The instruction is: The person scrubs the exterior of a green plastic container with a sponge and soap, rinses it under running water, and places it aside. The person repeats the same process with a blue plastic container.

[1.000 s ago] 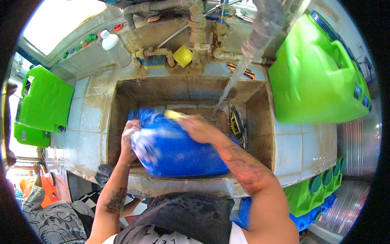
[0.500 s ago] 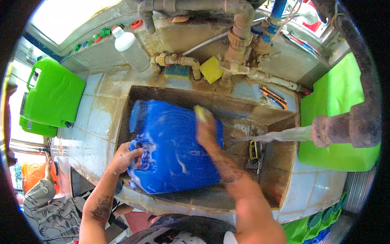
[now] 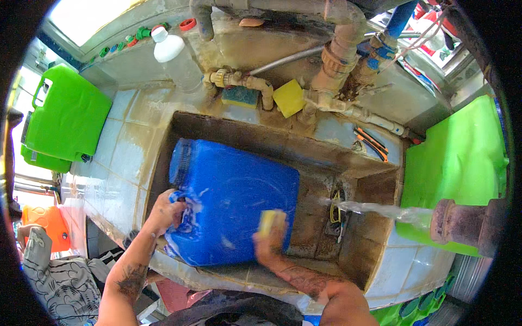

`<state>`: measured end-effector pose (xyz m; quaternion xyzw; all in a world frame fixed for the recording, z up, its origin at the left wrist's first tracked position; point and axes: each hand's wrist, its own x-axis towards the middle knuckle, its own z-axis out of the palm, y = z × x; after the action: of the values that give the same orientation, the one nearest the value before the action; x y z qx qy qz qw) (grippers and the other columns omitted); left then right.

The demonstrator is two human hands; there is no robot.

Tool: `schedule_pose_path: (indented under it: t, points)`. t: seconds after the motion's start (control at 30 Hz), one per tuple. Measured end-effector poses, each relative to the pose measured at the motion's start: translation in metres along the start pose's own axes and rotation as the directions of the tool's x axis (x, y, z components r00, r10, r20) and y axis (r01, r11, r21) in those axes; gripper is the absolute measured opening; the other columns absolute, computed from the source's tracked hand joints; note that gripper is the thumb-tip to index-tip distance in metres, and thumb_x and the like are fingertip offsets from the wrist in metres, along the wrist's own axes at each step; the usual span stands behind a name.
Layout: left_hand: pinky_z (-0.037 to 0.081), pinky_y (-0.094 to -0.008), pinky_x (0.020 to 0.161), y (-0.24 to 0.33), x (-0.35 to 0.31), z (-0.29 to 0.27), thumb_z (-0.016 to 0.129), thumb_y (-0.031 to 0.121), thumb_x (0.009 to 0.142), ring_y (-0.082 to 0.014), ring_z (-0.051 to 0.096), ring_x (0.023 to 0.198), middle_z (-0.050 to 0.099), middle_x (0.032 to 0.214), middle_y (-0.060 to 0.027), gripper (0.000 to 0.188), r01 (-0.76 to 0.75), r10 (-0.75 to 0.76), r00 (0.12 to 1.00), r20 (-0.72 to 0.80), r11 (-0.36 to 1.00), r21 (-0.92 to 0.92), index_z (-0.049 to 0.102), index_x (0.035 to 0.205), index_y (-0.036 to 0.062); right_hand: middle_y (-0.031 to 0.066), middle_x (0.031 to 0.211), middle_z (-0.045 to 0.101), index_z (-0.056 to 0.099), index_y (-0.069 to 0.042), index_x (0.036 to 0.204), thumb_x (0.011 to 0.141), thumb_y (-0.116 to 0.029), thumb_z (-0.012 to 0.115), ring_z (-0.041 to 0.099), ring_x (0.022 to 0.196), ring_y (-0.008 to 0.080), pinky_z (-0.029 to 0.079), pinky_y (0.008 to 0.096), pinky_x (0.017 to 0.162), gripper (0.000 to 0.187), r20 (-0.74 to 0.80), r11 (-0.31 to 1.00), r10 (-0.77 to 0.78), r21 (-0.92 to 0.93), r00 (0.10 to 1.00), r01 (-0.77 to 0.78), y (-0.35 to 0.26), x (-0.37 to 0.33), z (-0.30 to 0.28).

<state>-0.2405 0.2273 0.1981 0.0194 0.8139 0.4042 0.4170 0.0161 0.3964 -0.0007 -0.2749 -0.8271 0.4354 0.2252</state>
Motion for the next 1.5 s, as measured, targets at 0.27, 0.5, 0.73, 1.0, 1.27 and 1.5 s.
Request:
schedule_pose_path:
  t: [0.27,0.5,0.73,1.0,1.27,1.5]
  points:
    - [0.05,-0.0434,0.093,0.038,-0.039,0.02,0.06,0.018,0.084,-0.0431,0.066,0.096,0.068,0.103,-0.0277,0.045,-0.277,0.28,0.96,0.026,0.924,0.264,0.059,0.121,-0.0059,0.0218,0.113,0.07,0.068,-0.003,0.12,0.101,-0.023,0.048,0.066,0.111,0.0351,0.044,0.04,0.106,0.034,0.32,0.999,-0.005,0.044,0.947,-0.01,0.044,0.214,0.002]
    - [0.049,-0.045,0.094,0.055,-0.041,0.05,0.059,0.016,0.084,-0.0439,0.065,0.103,0.067,0.108,-0.0313,0.045,-0.287,0.27,0.958,0.095,0.9,0.328,0.058,0.122,-0.0062,0.0205,0.13,0.063,0.062,-0.006,0.132,0.104,-0.023,0.036,0.058,0.122,0.0342,0.04,0.041,0.11,0.041,0.423,0.985,-0.174,0.071,0.889,0.159,0.019,0.243,-0.016]
    - [0.05,-0.046,0.091,0.045,-0.028,0.034,0.061,0.015,0.08,-0.0437,0.066,0.102,0.068,0.104,-0.0305,0.041,-0.436,0.431,0.898,0.091,0.84,0.323,0.062,0.115,-0.0069,0.0168,0.132,0.063,0.066,0.0,0.125,0.105,-0.029,0.04,0.059,0.12,0.0277,0.042,0.0411,0.107,0.044,0.493,0.95,0.174,0.143,0.853,-0.276,0.053,0.22,-0.021]
    - [0.055,-0.0445,0.063,0.043,-0.033,0.052,0.064,0.017,0.083,-0.0302,0.07,0.063,0.065,0.067,-0.0214,0.033,-0.383,0.376,0.922,0.095,0.845,0.374,0.06,0.1,-0.012,0.018,0.098,0.066,0.068,-0.001,0.085,0.077,-0.011,0.071,0.062,0.098,0.0397,0.05,0.0488,0.091,0.013,-0.13,0.702,-0.709,-0.043,0.693,0.711,-0.142,0.163,-0.063]
    - [0.055,-0.0424,0.058,0.059,-0.05,0.078,0.063,0.015,0.083,-0.0268,0.069,0.059,0.068,0.071,-0.0203,0.033,-0.442,0.434,0.891,0.134,0.763,0.472,0.06,0.098,-0.0131,0.0131,0.097,0.065,0.068,-0.004,0.086,0.074,-0.015,0.072,0.06,0.104,0.0356,0.05,0.0465,0.09,0.016,0.127,0.562,-0.796,-0.209,0.592,0.8,-0.157,0.131,-0.088]
    - [0.056,-0.0504,0.077,0.05,-0.063,0.077,0.066,0.015,0.082,-0.0466,0.068,0.089,0.068,0.091,-0.0325,0.03,-0.616,0.662,0.704,0.259,0.386,0.687,0.061,0.102,-0.0076,0.0213,0.101,0.069,0.069,0.002,0.101,0.09,-0.019,0.057,0.066,0.089,0.0382,0.052,0.0433,0.086,0.026,-0.078,0.927,-0.376,-0.04,0.923,0.374,-0.1,0.191,-0.133]
